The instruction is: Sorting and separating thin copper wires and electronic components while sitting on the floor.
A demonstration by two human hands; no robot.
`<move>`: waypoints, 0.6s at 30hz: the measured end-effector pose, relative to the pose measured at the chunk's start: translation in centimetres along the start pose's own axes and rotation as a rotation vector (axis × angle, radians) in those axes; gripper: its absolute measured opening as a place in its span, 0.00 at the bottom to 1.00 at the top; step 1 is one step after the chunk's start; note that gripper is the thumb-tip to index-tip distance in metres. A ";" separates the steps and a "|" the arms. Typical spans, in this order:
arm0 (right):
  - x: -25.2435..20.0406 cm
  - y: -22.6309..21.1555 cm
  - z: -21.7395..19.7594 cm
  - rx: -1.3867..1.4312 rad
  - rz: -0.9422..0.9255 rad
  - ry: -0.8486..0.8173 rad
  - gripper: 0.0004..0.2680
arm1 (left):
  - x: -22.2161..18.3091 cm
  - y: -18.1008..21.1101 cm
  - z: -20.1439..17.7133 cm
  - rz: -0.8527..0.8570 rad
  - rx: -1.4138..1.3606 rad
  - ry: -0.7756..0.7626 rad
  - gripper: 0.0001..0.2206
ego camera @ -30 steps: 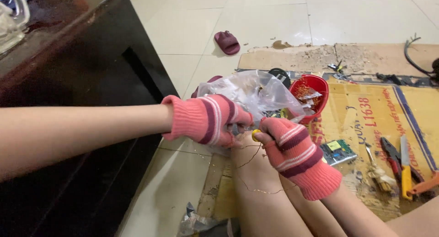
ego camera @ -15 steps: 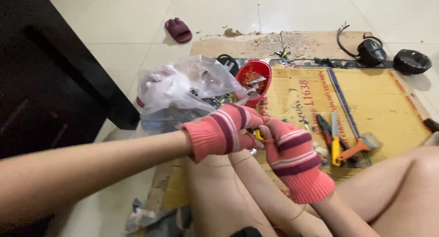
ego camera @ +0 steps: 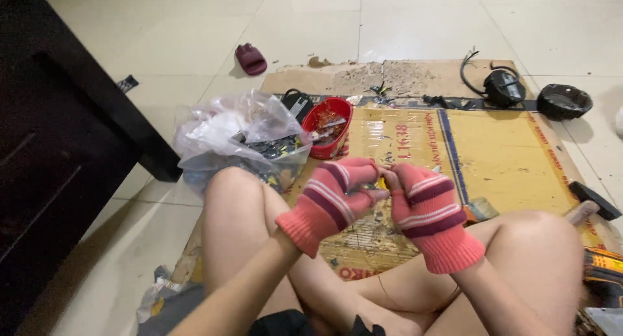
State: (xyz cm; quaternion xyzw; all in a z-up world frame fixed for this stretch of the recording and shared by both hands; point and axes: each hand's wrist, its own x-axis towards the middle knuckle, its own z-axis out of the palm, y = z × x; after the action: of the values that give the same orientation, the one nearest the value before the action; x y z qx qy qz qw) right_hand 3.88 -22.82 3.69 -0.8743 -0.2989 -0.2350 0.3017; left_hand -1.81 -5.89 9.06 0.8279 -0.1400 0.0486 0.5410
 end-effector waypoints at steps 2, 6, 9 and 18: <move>-0.6 0.2 -1.2 0.017 0.014 0.002 0.09 | 0.4 0.2 1.5 -0.021 0.012 -0.004 0.02; -1.0 2.1 -1.7 0.045 -0.025 -0.010 0.11 | 0.9 0.6 3.7 -0.127 0.112 -0.004 0.02; -0.9 4.2 -0.7 -0.060 -0.153 0.029 0.12 | 1.1 0.6 4.9 -0.167 0.110 0.067 0.02; 3.5 4.4 -5.8 0.269 0.333 -0.275 0.07 | -1.9 -7.9 8.2 -0.228 0.054 0.266 0.07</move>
State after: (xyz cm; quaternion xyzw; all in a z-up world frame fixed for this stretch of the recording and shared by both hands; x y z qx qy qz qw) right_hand 7.98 -28.18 8.09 -0.8873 -0.2175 -0.0189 0.4063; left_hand -1.98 -9.98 -1.74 0.8390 0.0288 0.0999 0.5342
